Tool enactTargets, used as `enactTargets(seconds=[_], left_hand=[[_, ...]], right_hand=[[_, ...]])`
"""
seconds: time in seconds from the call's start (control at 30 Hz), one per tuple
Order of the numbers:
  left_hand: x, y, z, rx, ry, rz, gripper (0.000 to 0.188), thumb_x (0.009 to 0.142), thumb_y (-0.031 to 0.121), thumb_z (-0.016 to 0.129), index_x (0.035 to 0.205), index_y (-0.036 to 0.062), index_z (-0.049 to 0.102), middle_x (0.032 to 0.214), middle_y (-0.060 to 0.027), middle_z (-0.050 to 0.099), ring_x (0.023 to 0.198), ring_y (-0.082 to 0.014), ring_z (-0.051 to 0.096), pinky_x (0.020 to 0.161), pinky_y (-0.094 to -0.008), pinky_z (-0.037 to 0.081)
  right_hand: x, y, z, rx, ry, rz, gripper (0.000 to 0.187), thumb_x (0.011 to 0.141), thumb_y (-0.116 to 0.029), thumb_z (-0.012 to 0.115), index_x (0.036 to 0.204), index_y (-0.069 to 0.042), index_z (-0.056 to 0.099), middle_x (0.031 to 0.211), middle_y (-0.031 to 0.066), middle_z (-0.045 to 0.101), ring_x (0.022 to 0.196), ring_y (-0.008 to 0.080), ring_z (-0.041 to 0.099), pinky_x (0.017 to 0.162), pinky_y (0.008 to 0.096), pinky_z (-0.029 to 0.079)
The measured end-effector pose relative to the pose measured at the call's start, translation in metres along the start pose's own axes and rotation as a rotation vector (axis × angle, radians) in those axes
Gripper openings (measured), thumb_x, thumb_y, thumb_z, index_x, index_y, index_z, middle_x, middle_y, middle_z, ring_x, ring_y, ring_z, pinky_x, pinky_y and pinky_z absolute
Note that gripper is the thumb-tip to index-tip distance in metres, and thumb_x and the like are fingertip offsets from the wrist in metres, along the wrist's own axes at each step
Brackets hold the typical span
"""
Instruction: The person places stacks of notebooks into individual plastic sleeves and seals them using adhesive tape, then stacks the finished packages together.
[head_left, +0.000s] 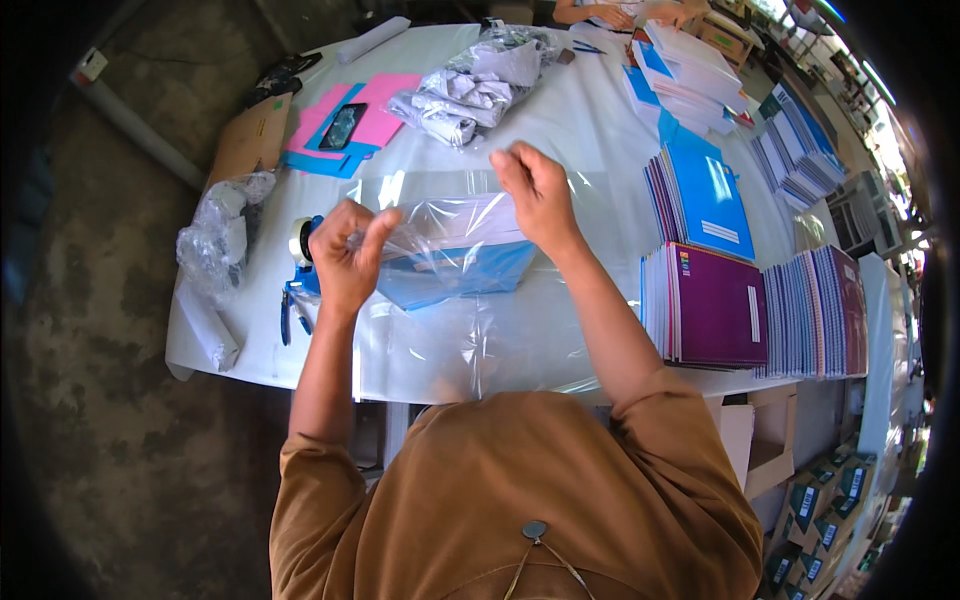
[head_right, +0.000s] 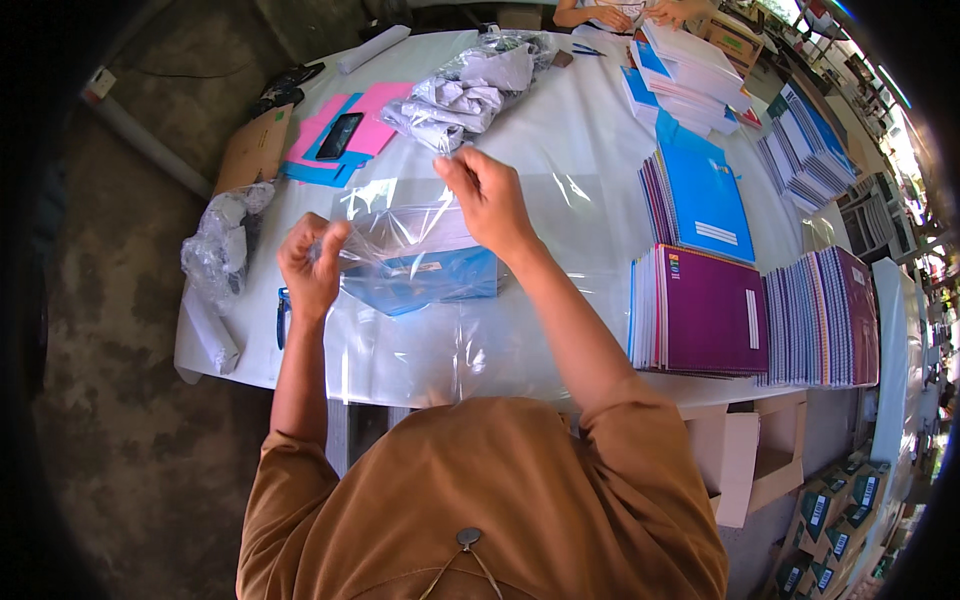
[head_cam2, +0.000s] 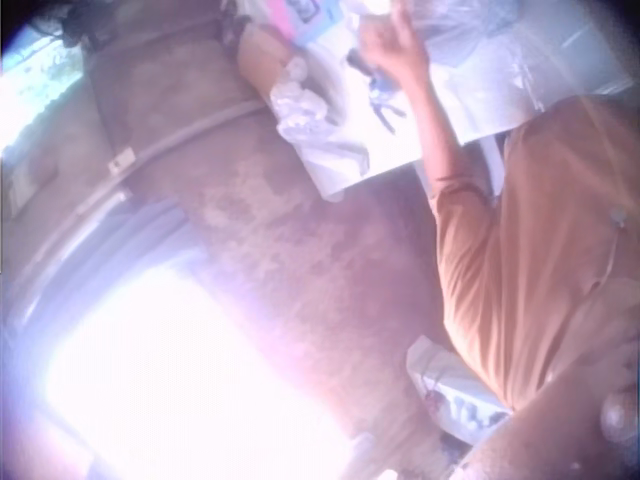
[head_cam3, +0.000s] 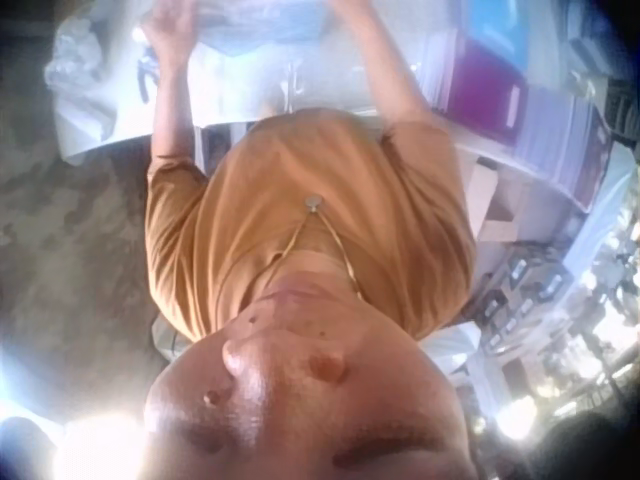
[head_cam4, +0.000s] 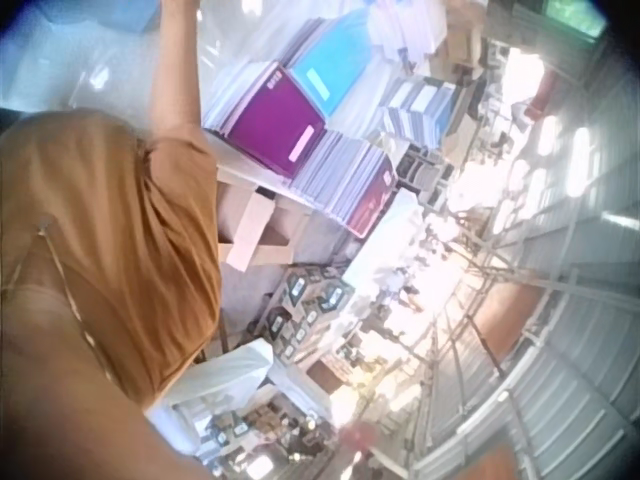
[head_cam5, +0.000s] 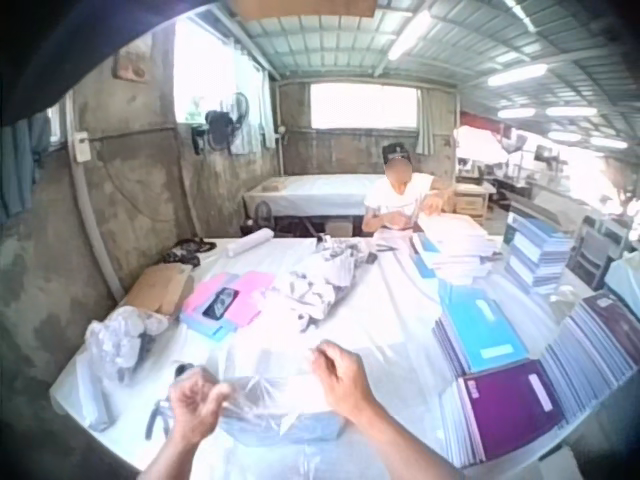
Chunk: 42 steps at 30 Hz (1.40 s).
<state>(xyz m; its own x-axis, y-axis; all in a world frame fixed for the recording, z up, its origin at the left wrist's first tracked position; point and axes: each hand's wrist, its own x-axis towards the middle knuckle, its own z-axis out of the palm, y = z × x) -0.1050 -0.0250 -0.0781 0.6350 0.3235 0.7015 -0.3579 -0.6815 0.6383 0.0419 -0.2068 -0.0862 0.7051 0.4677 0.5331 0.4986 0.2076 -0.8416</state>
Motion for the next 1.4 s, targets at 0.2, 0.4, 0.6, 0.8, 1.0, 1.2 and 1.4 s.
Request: enactTargets(seconds=[0.2, 0.4, 0.6, 0.8, 1.0, 1.2, 1.4], left_hand=[[0.031, 0.009, -0.006, -0.006, 0.286, 0.176, 0.039, 0.094, 0.017, 0.049, 0.058, 0.0041, 0.039, 0.058, 0.0012, 0.040, 0.052, -0.0060, 0.034, 0.047, -0.0232, 0.026], [0.059, 0.015, -0.027, 0.023, 0.432, 0.411, 0.034, 0.095, 0.027, 0.046, 0.070, 0.0038, 0.049, 0.061, -0.0019, 0.046, 0.050, -0.0064, 0.035, 0.043, -0.0218, 0.027], [0.064, -0.005, -0.061, -0.265, 0.115, -0.012, 0.095, 0.070, 0.080, 0.045, 0.129, 0.0048, 0.037, 0.110, -0.0080, 0.050, 0.089, -0.0162, 0.047, 0.074, -0.0292, 0.037], [0.027, -0.016, -0.049, -0.247, -0.066, -0.183, 0.125, 0.048, 0.087, 0.057, 0.138, 0.0058, 0.028, 0.131, -0.0126, 0.041, 0.114, -0.0256, 0.044, 0.091, -0.0382, 0.036], [0.050, 0.063, -0.033, 0.267, -0.192, 0.259, 0.096, 0.042, 0.060, 0.080, 0.119, 0.0082, 0.055, 0.127, -0.0139, 0.046, 0.117, -0.0304, 0.043, 0.093, -0.0408, 0.035], [0.069, 0.063, -0.025, 0.518, -0.261, 0.415, 0.021, 0.056, 0.020, 0.080, 0.067, 0.0096, 0.065, 0.108, -0.0089, 0.059, 0.116, -0.0251, 0.045, 0.100, -0.0458, 0.027], [0.021, -0.047, -0.033, -0.377, 0.203, -0.171, 0.082, 0.080, 0.069, 0.043, 0.131, 0.0047, 0.044, 0.132, -0.0138, 0.044, 0.127, -0.0265, 0.035, 0.108, -0.0423, 0.018]], right_hand=[[0.031, -0.052, 0.015, 0.202, 0.251, -0.078, 0.029, 0.093, -0.025, 0.054, 0.073, -0.004, 0.051, 0.052, -0.0039, 0.042, 0.045, 0.0052, 0.036, 0.042, 0.0242, 0.030], [0.061, -0.066, -0.046, -0.525, 0.340, -0.488, 0.011, 0.081, -0.020, 0.069, 0.082, -0.010, 0.065, 0.063, 0.0023, 0.063, 0.053, 0.0066, 0.052, 0.049, 0.0240, 0.041], [0.067, -0.086, -0.100, -0.382, 0.054, -0.066, 0.038, 0.077, -0.038, 0.072, 0.088, -0.003, 0.065, 0.067, 0.0033, 0.061, 0.058, 0.0084, 0.055, 0.052, 0.0218, 0.042], [0.060, -0.086, -0.093, -0.478, -0.585, 0.403, 0.019, 0.076, -0.011, 0.056, 0.090, 0.000, 0.063, 0.076, 0.0052, 0.060, 0.056, 0.0094, 0.055, 0.050, 0.0214, 0.040], [0.031, -0.158, -0.132, 0.257, 0.185, -0.425, 0.013, 0.088, -0.009, 0.049, 0.097, -0.002, 0.053, 0.062, -0.0006, 0.041, 0.049, 0.0076, 0.035, 0.054, 0.0265, 0.036], [-0.085, -0.095, 0.003, 0.124, -0.883, -0.268, 0.031, 0.083, -0.021, 0.062, 0.109, -0.003, 0.061, 0.096, 0.0072, 0.064, 0.084, 0.0271, 0.061, 0.075, 0.0416, 0.048], [-0.098, -0.018, 0.041, -0.782, -0.532, -0.395, 0.057, 0.085, -0.032, 0.055, 0.130, 0.000, 0.042, 0.141, 0.0173, 0.035, 0.133, 0.0335, 0.028, 0.106, 0.0498, 0.024]])
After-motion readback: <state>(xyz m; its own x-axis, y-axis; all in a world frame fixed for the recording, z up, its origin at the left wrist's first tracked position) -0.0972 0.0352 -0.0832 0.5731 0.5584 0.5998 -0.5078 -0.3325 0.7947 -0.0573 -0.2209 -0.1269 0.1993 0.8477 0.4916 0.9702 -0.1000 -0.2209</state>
